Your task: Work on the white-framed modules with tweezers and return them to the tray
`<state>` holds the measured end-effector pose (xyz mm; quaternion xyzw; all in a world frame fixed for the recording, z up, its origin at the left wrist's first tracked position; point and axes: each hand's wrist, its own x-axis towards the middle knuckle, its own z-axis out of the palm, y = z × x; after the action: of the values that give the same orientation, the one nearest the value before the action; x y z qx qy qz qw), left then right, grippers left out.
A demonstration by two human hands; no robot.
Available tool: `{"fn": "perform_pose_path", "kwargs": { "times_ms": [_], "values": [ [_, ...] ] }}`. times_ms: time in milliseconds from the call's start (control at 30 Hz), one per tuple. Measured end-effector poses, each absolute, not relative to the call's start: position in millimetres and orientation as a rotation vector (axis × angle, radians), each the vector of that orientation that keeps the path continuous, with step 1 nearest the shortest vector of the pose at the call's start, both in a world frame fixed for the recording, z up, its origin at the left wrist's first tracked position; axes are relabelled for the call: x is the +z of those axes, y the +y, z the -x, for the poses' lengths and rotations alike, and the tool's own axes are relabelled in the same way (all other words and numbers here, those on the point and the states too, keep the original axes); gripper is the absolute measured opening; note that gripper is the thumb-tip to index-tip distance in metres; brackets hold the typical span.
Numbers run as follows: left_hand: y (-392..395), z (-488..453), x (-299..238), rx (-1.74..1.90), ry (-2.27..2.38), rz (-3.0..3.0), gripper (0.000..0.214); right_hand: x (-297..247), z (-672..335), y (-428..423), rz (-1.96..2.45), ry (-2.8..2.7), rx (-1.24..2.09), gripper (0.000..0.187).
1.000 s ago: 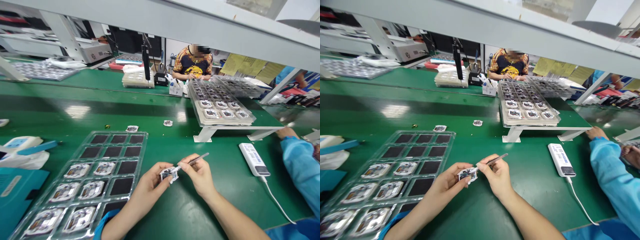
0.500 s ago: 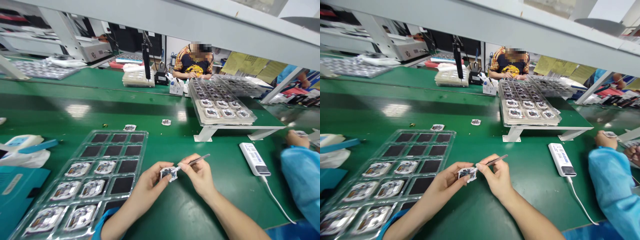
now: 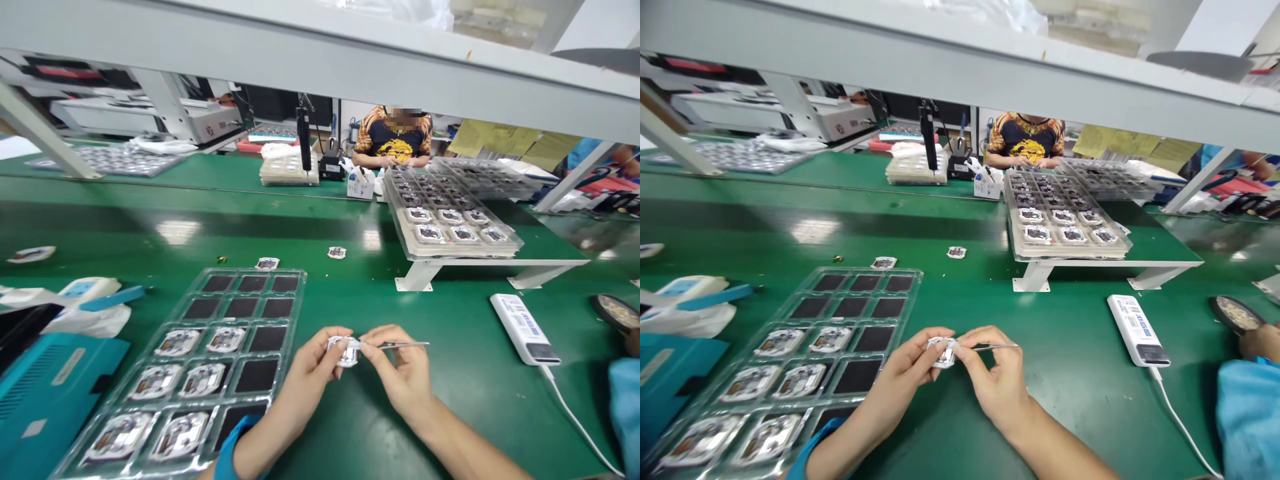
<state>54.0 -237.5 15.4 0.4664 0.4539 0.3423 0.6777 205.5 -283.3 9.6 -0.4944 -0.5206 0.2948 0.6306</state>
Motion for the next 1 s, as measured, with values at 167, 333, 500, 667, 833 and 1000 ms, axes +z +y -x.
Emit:
{"fn": "perform_pose_path", "kwargs": {
  "times_ms": [167,333,500,667,833,1000],
  "values": [
    [-236.8,-50.1,10.3,0.772,0.953,-0.945,0.04,11.1,-209.1,-279.6,1.097,-1.134,0.665,0.004],
    [-239.8,-48.9,5.3,0.765,0.892,-0.959,0.039,12.0,-208.4,-277.1,1.127,-1.179,0.739,0.004],
    [-240.5,-49.6,-2.2,0.74,0.887,-0.979,0.043,11.8,-209.0,-275.2,1.171,-1.139,0.864,0.011],
    [-240.6,-49.1,5.0,0.733,0.893,-1.023,0.038,9.3,-209.0,-274.3,1.179,-1.029,0.903,0.016],
    [-242.6,-49.2,18.9,0.729,0.893,-1.09,0.026,6.5,-208.8,-276.7,1.217,-1.05,0.835,0.013],
    [-243.0,-51.1,23.8,0.727,0.91,-1.16,0.022,4.9,-208.8,-276.3,1.231,-1.021,0.854,0.012]
  ]
}}
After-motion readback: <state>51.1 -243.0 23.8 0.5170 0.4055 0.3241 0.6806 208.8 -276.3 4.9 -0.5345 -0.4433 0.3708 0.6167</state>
